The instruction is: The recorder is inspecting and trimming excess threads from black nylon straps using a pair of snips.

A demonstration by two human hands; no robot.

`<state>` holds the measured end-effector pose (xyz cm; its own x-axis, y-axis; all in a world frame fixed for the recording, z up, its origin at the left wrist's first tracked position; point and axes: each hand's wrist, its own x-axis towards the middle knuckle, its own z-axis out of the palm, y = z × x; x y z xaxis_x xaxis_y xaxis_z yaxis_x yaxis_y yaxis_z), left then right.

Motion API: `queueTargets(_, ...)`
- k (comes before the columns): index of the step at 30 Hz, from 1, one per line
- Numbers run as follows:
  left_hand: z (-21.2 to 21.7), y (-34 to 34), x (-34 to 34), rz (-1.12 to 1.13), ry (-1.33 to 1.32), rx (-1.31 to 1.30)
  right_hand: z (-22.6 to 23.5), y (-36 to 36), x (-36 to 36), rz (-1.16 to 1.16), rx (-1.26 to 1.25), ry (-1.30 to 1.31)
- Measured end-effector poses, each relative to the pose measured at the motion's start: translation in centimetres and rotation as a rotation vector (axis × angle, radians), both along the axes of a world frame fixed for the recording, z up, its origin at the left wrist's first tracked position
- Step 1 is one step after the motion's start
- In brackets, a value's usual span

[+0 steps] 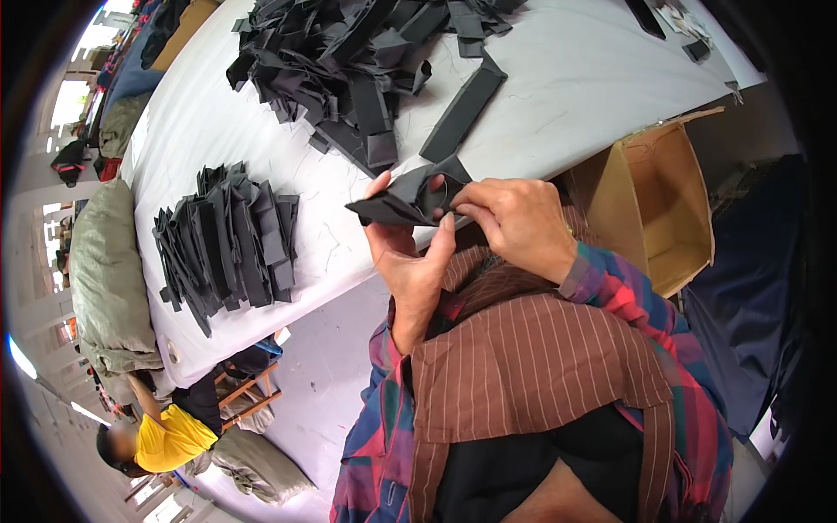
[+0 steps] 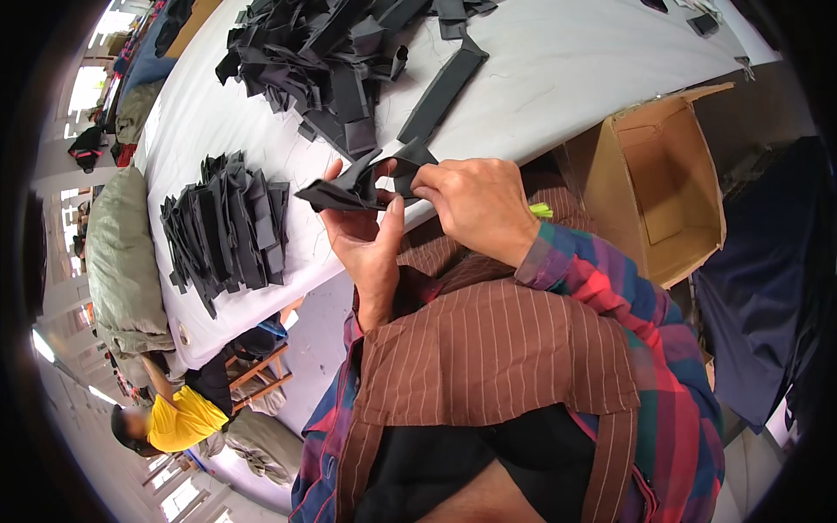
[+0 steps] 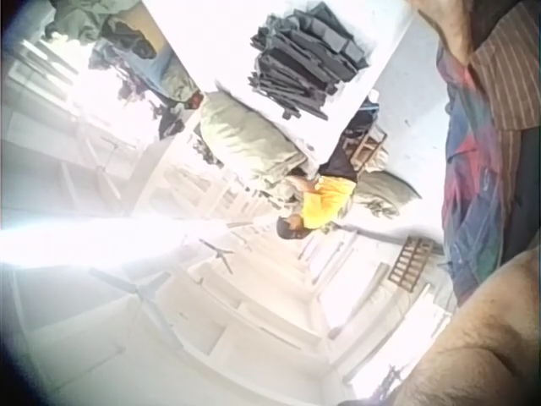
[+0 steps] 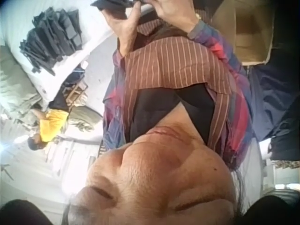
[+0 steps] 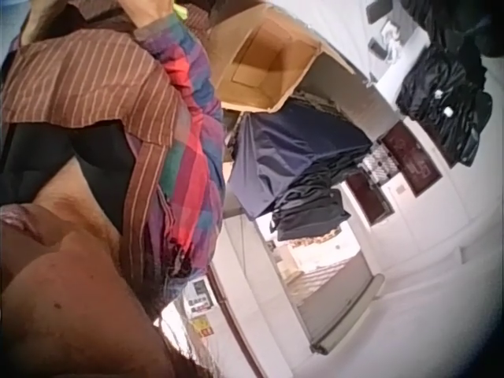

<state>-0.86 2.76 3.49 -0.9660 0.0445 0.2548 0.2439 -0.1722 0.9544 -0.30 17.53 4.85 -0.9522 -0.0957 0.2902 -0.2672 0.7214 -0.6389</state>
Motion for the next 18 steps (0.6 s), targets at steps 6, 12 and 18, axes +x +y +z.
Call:
queueTargets(6,0.3,-1.0,-0.9,-0.039,-0.295,0.226,-0.3,2.3,0.2,-0.037,-0.167,-0.176)
queueTargets(12,-1.2,-2.3,-0.8,-0.045,-0.434,0.299,0.3,3.4,0.3,-0.035,-0.394,-0.247)
queueTargets(18,-0.9,-1.3,-0.7,-0.125,-0.497,0.303,0.3,1.5,-1.0,0.137,-0.166,0.109)
